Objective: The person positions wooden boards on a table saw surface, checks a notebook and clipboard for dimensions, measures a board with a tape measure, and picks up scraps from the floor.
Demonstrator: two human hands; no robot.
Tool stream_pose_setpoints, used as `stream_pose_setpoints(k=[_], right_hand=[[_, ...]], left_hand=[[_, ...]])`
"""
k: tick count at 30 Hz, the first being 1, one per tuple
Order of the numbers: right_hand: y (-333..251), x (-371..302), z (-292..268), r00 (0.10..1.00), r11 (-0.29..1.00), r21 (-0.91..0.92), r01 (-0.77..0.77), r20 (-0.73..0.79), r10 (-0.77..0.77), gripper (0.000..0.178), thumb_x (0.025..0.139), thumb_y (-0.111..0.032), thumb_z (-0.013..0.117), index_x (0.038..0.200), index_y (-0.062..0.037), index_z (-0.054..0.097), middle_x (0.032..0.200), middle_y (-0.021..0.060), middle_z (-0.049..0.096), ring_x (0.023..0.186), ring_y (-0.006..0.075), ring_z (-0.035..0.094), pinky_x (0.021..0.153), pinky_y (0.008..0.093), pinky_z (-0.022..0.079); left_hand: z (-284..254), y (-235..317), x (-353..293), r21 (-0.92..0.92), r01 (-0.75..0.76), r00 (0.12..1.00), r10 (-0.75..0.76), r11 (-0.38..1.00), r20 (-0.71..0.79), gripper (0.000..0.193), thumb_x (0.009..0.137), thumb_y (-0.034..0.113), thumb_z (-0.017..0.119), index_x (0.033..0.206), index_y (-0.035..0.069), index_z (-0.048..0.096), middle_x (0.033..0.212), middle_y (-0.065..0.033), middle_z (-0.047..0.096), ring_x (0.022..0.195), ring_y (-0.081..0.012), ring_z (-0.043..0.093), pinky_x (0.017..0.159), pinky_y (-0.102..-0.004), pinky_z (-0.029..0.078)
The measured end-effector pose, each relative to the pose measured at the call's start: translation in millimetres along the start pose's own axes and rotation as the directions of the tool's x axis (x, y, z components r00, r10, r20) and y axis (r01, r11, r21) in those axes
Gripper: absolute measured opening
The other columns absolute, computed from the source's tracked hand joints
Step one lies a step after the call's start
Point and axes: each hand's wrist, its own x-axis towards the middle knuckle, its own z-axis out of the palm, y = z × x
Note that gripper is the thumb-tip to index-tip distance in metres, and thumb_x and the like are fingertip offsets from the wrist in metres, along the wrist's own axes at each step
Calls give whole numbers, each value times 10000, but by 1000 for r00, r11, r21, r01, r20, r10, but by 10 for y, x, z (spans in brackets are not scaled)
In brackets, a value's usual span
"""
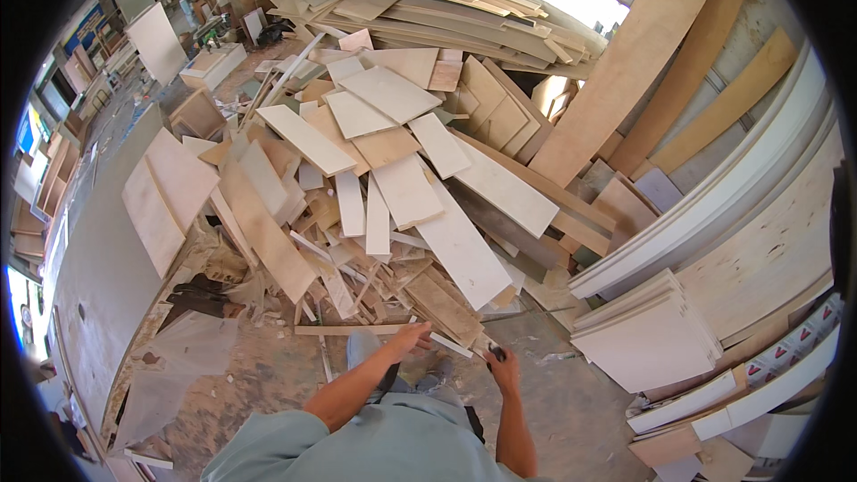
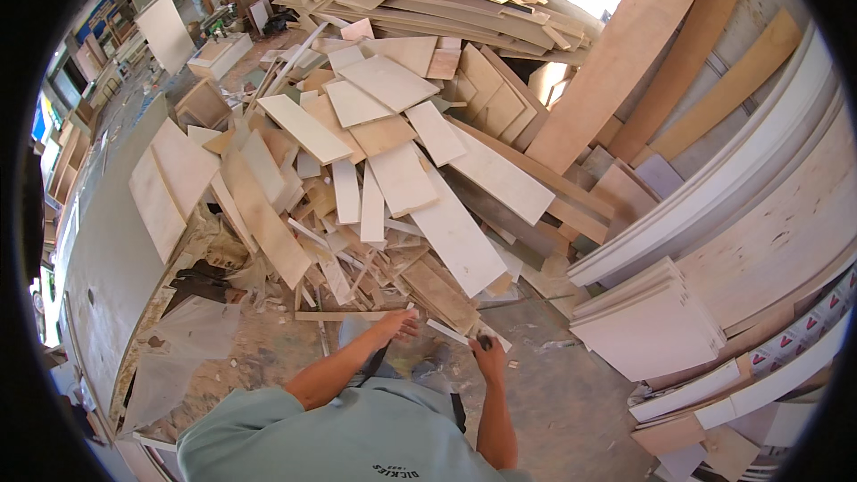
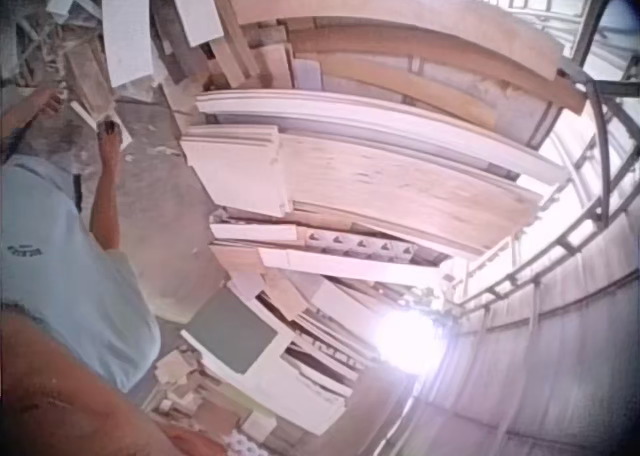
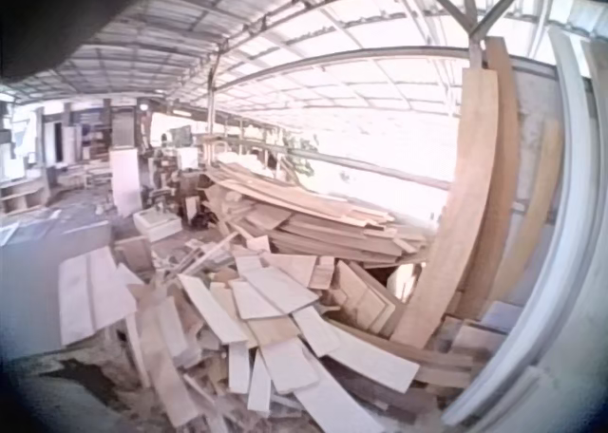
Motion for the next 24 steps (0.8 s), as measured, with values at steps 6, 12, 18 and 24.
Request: stream_pose_setpoints(k=[6, 12, 18, 24], right_hand=[[-1247, 468, 166, 867, 906, -1, 423, 292, -404, 554, 728, -306, 782, 1157, -7, 600, 1093, 213, 631, 1004, 381, 611, 877, 409, 484], [-1935, 670, 730, 662, 791, 14, 611, 538, -521, 632, 763, -267, 745, 1283, -13, 493, 1197, 234, 585, 1098, 392, 577, 927, 434, 469], [-2505, 1478, 1117, 425, 796, 143, 588, 783, -454, 583, 766, -304, 766, 1195, 25, 549, 1061, 229, 649, 973, 341, 654, 834, 395, 515], [-2961, 2717, 1061, 772, 898, 55, 436, 491, -405, 271, 867, -143, 667, 1088, 7, 615, 901, 116, 695, 783, 198, 687, 698, 313, 536]], left_hand=[[658, 534, -26, -292, 36, 978, 27, 956, 207, 511, 952, 450, 526, 1285, 66, 475, 1098, -106, 626, 1015, -252, 626, 809, -436, 532], [69, 350, 446, -662, -130, 987, 159, 738, -17, 339, 983, 301, 498, 1212, 51, 524, 1065, -78, 638, 904, -222, 660, 732, -379, 566], [-788, 883, 225, -657, -256, 942, 32, 709, -333, 290, 915, 326, 556, 1015, 54, 567, 897, -134, 652, 685, -281, 670, 495, -397, 548], [-1825, 1236, -332, -665, -503, 775, -52, 553, -630, 264, 859, 292, 628, 952, 51, 575, 715, -113, 627, 555, -266, 639, 464, -337, 521]])
